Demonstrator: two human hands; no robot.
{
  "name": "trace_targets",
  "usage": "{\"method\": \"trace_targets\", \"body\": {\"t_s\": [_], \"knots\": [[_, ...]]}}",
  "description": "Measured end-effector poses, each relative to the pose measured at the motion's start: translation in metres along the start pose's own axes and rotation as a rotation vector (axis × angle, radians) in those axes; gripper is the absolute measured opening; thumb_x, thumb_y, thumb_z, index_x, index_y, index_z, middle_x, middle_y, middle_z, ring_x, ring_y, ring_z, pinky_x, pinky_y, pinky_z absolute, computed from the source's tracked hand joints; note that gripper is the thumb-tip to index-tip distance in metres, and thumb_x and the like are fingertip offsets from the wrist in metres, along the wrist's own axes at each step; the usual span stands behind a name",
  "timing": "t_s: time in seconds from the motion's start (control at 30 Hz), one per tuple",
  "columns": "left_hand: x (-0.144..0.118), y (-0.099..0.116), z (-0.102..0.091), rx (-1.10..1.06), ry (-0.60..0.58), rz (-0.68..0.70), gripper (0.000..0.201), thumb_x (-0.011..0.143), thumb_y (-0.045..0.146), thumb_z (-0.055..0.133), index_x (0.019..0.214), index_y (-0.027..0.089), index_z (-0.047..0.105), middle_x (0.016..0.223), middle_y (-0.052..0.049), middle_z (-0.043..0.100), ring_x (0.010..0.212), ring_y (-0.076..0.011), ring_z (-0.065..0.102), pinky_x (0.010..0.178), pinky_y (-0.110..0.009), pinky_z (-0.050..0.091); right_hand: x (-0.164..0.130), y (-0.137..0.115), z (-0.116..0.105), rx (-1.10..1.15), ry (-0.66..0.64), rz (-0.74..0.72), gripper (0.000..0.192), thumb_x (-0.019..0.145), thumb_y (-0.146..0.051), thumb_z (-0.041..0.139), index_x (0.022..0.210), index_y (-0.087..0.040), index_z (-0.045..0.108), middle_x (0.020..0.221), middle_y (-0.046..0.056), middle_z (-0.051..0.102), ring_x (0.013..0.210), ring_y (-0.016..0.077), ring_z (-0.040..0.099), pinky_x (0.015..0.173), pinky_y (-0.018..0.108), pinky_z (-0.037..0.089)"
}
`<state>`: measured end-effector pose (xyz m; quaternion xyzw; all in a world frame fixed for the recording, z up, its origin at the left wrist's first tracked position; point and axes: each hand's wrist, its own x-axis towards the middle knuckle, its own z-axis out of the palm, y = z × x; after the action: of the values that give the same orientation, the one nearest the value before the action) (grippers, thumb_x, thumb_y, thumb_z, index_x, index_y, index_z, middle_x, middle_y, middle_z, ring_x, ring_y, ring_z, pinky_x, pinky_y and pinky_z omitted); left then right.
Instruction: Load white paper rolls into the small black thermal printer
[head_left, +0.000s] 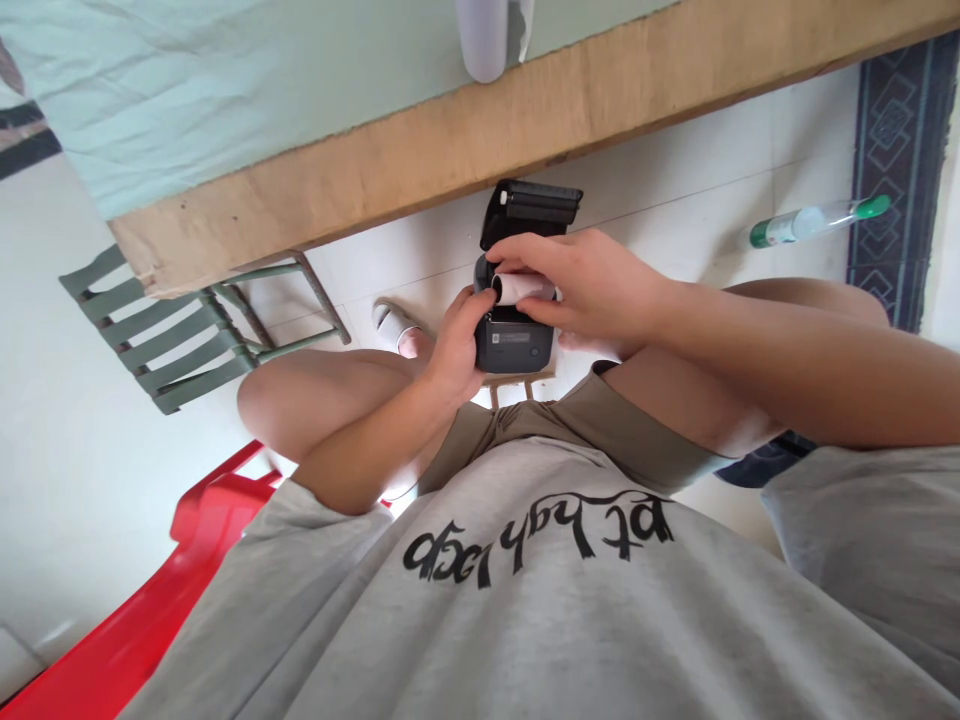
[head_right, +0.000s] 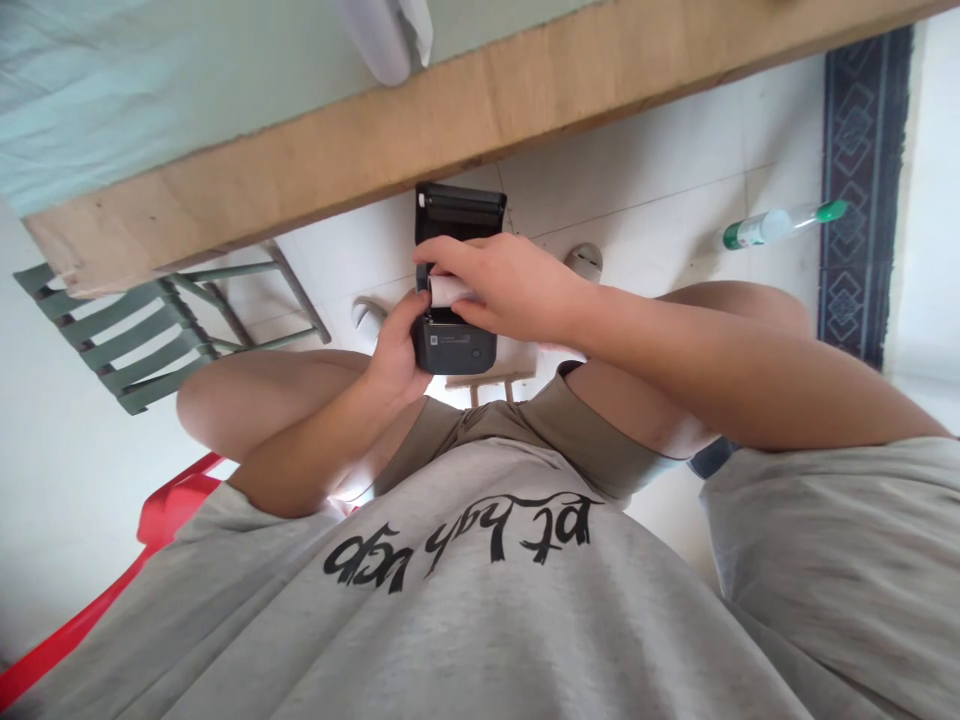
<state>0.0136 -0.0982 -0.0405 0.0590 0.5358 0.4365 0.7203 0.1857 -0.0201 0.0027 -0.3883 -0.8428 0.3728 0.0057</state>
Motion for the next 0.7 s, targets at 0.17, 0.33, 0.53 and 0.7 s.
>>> {"method": "trace_targets", "body": {"t_s": [0.17, 0.33, 0.53, 0.7], "knots": [[0.000, -0.001, 0.001, -0.023, 0.017, -0.014, 0.025, 0.090, 0.040, 0.078, 0.092, 0.020, 0.063, 0.084, 0.001, 0.070, 0.072, -0.0138, 0.068, 0.067, -0.027, 0.053, -0.001, 0.001, 0.003, -0.027, 0.073, 0.055, 0.059, 0.088, -0.022, 0.059, 0.147, -0.018, 0.063, 0.131, 0.011, 0.072, 0.115, 0.0242, 0.068, 0.091, 0.032, 0.050], [-0.002, -0.002, 0.001, -0.035, 0.011, -0.005, 0.025, 0.090, 0.037, 0.080, 0.088, 0.020, 0.061, 0.081, 0.001, 0.069, 0.072, -0.0131, 0.068, 0.068, -0.027, 0.054, 0.001, 0.003, 0.007, -0.132, 0.078, 0.036, 0.045, 0.092, -0.027, 0.059, 0.135, -0.017, 0.067, 0.128, 0.012, 0.070, 0.102, 0.0213, 0.064, 0.077, 0.029, 0.039], [0.001, -0.004, -0.003, -0.011, -0.016, 0.005, 0.025, 0.089, 0.040, 0.080, 0.088, 0.021, 0.065, 0.083, 0.001, 0.072, 0.073, -0.0139, 0.068, 0.067, -0.027, 0.053, 0.000, 0.003, 0.001, -0.188, 0.035, -0.013, 0.044, 0.097, -0.023, 0.046, 0.135, -0.020, 0.068, 0.114, 0.007, 0.075, 0.098, 0.0177, 0.064, 0.075, 0.028, 0.030], [0.002, -0.003, -0.003, 0.010, -0.067, 0.046, 0.031, 0.082, 0.042, 0.086, 0.085, 0.019, 0.065, 0.083, 0.001, 0.069, 0.079, -0.0128, 0.067, 0.073, -0.025, 0.055, -0.009, -0.009, 0.002, -0.236, 0.016, -0.107, 0.038, 0.100, -0.026, 0.045, 0.127, -0.020, 0.071, 0.111, 0.006, 0.078, 0.097, 0.0176, 0.064, 0.077, 0.030, 0.029]]}}
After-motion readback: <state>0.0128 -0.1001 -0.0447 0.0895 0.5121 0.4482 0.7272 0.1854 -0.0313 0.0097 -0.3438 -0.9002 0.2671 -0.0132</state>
